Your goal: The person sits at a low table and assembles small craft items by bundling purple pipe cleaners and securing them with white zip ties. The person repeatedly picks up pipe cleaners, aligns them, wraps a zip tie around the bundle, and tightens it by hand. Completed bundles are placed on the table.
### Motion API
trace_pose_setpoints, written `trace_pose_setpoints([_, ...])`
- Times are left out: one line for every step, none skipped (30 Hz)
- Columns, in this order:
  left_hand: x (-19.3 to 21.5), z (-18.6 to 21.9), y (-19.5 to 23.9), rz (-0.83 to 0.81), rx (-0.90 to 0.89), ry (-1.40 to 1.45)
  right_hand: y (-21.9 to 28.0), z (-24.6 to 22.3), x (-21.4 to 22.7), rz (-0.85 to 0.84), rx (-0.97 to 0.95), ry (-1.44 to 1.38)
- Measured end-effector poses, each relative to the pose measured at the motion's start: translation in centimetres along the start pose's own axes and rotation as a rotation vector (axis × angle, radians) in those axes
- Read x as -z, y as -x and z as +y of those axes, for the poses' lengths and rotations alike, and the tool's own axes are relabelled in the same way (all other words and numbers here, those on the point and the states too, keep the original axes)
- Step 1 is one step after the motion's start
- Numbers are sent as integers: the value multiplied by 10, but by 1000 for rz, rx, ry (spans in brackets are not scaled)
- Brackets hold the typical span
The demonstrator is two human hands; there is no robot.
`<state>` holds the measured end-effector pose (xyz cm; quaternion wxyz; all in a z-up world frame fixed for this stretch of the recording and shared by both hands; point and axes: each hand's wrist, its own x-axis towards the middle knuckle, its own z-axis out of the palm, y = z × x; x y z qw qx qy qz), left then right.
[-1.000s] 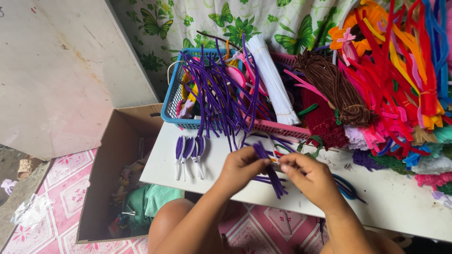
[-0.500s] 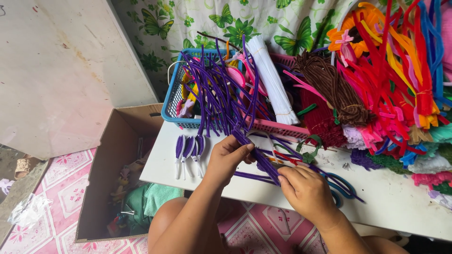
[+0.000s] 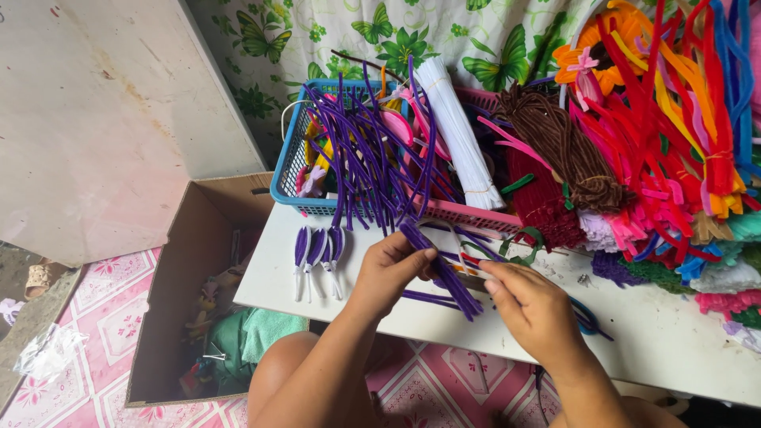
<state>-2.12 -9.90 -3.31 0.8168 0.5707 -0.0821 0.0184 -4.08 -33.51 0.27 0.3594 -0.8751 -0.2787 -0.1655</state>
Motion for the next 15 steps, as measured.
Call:
trace_pose_setpoints([-3,-4,2,1,3,0,0,-3,-2,-2,-2,-1])
trace_pose_setpoints([-7,-7,2,-23,27,4,-1,-7,-4,-31,-141,-149])
trace_pose_setpoints([-10,-10,3,-47,50,8,-1,-10,-5,-59,-280,-297])
trace_pose_setpoints([-14,-9,4,-52,52,6,0,-7,-10,-54,-283,-297])
trace_pose_setpoints([-17,-8,6,-71,53,17,0,-4,-16,-90,-321,-321])
trace_pose_setpoints([-20,-7,7,-88,52,29,0,-2,-21,-128,-358,-345])
trace_pose_setpoints([-22,-6,8,-90,54,28,-1,-5,-22,-125,-360,-347])
trace_pose_setpoints([-23,-6,9,-54,72,8,-3,-8,-23,-186,-442,-442])
trace_pose_setpoints([-24,-6,11,-19,91,-11,-4,-12,-24,-246,-524,-537])
trace_pose_setpoints([-25,-5,10,-22,92,-9,-5,-10,-24,-243,-526,-535])
trace_pose_setpoints([-25,-5,9,-11,109,-7,-5,-9,-24,-252,-559,-543])
trace_pose_setpoints([-25,-5,8,-2,128,-4,-5,-8,-24,-260,-595,-549])
trace_pose_setpoints([-22,-5,6,-7,130,-1,-5,-6,-22,-256,-599,-547])
trace_pose_setpoints([-18,-5,3,-48,110,0,-6,-5,-20,-299,-629,-600])
trace_pose_setpoints([-14,-5,0,-88,89,2,-7,-3,-18,-342,-660,-653])
